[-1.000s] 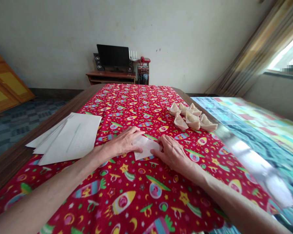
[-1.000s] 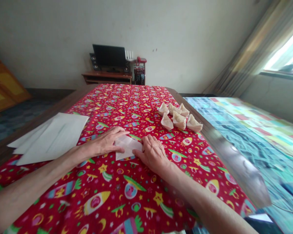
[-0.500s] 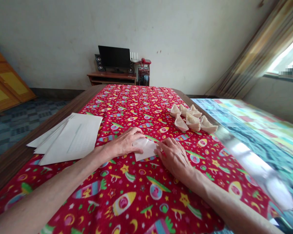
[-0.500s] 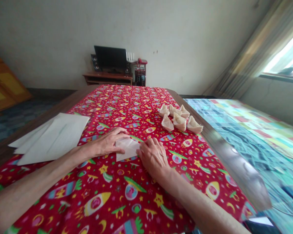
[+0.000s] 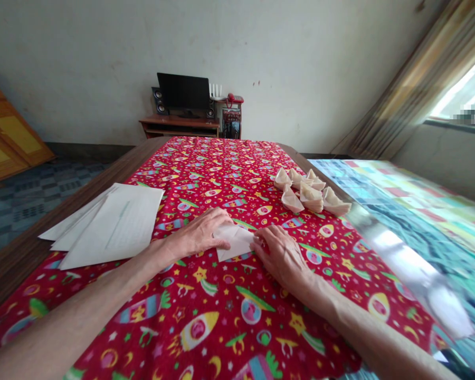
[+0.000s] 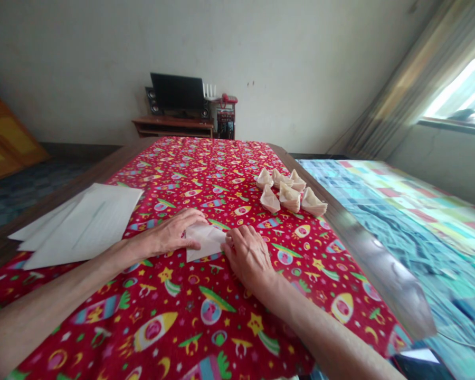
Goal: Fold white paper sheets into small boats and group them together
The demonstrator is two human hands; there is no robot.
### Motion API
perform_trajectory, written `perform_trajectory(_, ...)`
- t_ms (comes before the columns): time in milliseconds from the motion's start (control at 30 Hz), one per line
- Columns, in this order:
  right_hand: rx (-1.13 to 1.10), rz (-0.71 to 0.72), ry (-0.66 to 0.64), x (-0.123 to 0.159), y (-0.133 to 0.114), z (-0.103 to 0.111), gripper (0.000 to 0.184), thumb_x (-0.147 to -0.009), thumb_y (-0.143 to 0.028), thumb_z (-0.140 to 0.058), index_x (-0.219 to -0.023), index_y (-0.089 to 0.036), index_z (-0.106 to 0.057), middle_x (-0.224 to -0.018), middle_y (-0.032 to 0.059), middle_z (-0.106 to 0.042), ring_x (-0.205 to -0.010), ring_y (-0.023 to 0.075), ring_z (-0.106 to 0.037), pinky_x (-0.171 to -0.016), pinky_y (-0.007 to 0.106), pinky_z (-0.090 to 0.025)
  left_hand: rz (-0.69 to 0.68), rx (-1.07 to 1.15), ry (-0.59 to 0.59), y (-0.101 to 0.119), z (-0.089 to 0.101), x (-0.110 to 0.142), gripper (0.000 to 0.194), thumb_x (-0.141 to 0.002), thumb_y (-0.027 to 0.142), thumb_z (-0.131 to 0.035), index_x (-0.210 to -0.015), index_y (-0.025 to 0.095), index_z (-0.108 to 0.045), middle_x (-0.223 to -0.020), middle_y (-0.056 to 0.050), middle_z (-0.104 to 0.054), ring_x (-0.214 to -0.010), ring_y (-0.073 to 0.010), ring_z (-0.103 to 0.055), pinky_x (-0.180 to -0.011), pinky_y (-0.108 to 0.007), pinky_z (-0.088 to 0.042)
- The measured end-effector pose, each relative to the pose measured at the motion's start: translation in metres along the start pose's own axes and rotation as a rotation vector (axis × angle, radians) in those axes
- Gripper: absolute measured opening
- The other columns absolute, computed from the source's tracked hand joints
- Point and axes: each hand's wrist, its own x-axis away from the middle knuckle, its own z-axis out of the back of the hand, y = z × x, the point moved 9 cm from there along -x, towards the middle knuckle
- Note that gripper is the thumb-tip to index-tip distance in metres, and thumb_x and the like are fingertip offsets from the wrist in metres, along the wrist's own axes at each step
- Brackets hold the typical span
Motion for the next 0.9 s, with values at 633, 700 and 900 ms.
perform_trajectory(633, -0.146, -0.056, -0.015, -0.008, 0.011, -0.006, 0.009, -0.085, -0.023, -0.054, -0.077, -0.020, -0.053, -0.072, -0.0006, -0.060, -0.065, 0.0125, -0.054, -0.060, 0.023, -0.036, 0.038, -0.007, 0.040, -0.004, 0.001, 0.004, 0.062, -0.075, 0.047, -0.067, -0.127, 0.023, -0.045, -0.122, -0.007, -0.049, -0.117, -0.0242, -0.046, -0.103, -0.038, -0.038)
perform_trajectory(700, -0.171, -0.042, 0.006, -0.011, 0.011, -0.004, 0.010, -0.087, -0.024, -0.051, -0.078, -0.020, -0.052, -0.070, -0.0005, -0.060, -0.062, 0.0122, -0.053, -0.058, 0.023, -0.035, 0.039, -0.017, 0.075, -0.001, 0.003, 0.007, 0.065, -0.075, 0.050, -0.065, -0.130, 0.022, -0.043, -0.127, -0.009, -0.046, -0.121, -0.0255, -0.043, -0.105, -0.040, -0.036)
perform_trajectory(900, -0.287, 0.072, 0.009, -0.031, 0.014, -0.007, 0.004, -0.086, -0.021, -0.051, -0.082, -0.019, -0.052, -0.074, -0.0001, -0.059, -0.065, 0.0118, -0.053, -0.060, 0.022, -0.038, 0.087, -0.083, 0.171, 0.007, 0.007, 0.013, 0.070, -0.077, 0.039, -0.067, -0.137, 0.025, -0.033, -0.123, -0.008, -0.048, -0.118, -0.0261, -0.043, -0.103, -0.045, -0.036)
